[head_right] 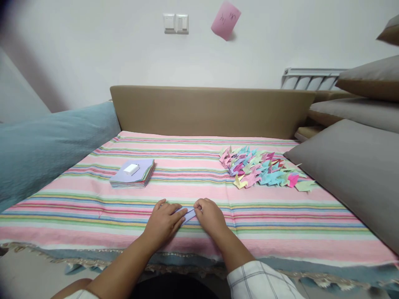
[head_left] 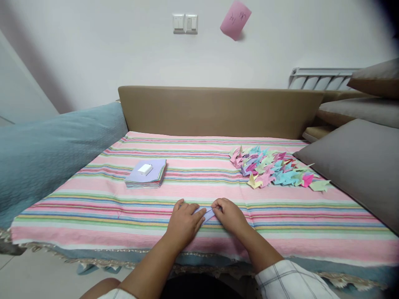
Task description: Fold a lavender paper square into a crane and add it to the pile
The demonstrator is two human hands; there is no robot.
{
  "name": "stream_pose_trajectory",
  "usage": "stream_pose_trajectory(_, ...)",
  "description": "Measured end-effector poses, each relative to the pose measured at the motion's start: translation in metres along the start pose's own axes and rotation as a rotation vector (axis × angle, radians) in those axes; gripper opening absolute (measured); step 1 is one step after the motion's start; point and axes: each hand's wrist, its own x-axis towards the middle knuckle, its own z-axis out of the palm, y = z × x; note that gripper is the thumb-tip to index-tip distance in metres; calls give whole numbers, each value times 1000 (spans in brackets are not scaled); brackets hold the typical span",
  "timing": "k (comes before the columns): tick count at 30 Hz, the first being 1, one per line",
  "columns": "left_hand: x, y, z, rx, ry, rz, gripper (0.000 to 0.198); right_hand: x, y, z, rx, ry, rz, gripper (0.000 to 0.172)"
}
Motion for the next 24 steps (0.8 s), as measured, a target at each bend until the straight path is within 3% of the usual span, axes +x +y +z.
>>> stream_pose_trajectory(11,0,1,-1,-6,-16,-5,23,-7,6,-12,112,-17,-69,27)
stream_pose_trajectory(19,-2,0,2,-45,42,-1,22,-8,1,-13,95,-36,-66,5)
stream_pose_trajectory(24,-4,-1,7,-29,66,0,21,-7,3,-10,17,-1,-24,6)
